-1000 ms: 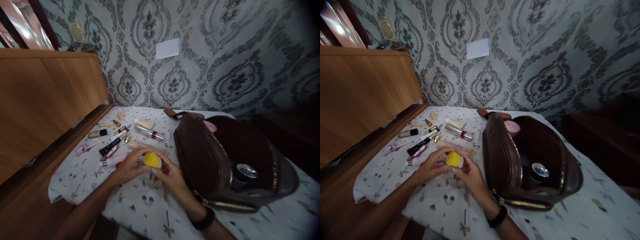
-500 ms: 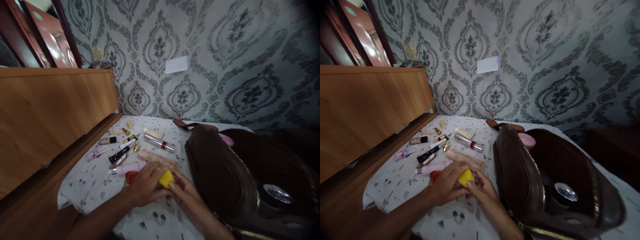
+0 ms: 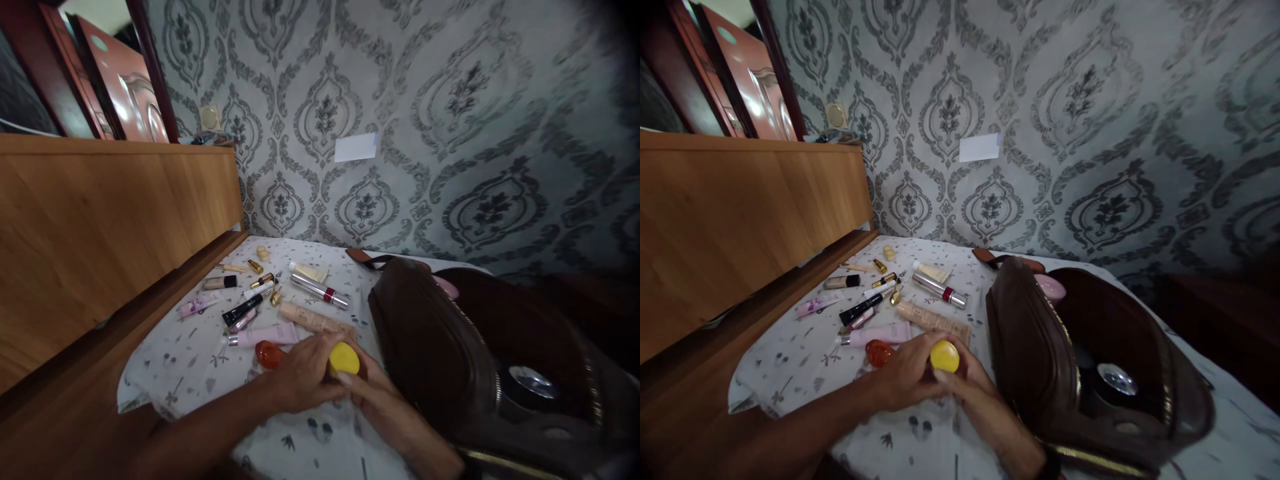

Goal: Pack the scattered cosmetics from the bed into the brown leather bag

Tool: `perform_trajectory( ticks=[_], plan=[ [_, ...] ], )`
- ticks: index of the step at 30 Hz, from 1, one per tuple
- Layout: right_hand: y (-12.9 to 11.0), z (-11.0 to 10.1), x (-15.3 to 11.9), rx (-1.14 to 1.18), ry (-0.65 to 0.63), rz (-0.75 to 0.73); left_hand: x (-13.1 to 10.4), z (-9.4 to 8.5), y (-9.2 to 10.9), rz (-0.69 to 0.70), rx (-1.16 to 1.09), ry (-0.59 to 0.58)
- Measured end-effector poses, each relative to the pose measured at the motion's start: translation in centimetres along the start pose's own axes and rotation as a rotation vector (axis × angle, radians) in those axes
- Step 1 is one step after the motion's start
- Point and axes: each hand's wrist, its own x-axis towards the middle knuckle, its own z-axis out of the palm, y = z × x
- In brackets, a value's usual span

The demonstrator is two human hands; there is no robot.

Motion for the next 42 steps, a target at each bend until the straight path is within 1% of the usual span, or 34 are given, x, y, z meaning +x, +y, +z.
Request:
perform_trajectory(
  ticks=[3,7,11,16,22,26,31,34,38,42],
  plan=[
    [0.5,-0.5,-0.1,0.025,0.035,0.02,0.1,0.2,0.1,-0.013,0.003,0.019],
    [0.5,-0.8,-0.2,0.034,0.014,0.052,0.1,0.4,0.3,-0.057,0.001,0.051],
    [-0.1,-0.2,-0.3,-0.029,0.022,-0.019,0.0,0.7,0.0,-0.018,0.035,0.105],
    [-0.7,0.5,-0.3,-0.148,-0.005,-0.057,0.0,0.9,-0.6,0.022,0.064,0.079],
    [-0.4,0.3,0.0,-0.165,-0.01,-0.079,-0.1,1.1,-0.8,-0.001,0.114,0.084],
    [0.0,0.0,0.3,-0.208,-0.014,-0.136,-0.1,1.1,-0.8,-0.021,0.128,0.101],
    [0.3,-0.6,0.7,-0.309,0.059,-0.22,-0.3,1.0,-1.3,-0.077,0.15,0.133],
    [0.4,-1.0,0.8,-0.374,0.092,-0.239,-0.3,1.0,-1.4,-0.09,0.164,0.149],
    [0.5,-1.1,0.9,-0.415,0.13,-0.25,-0.3,1.0,-1.3,-0.092,0.177,0.158],
    [0.3,-0.8,0.5,-0.584,0.208,-0.35,-0.7,1.1,-1.5,-0.05,0.239,0.181]
  ],
)
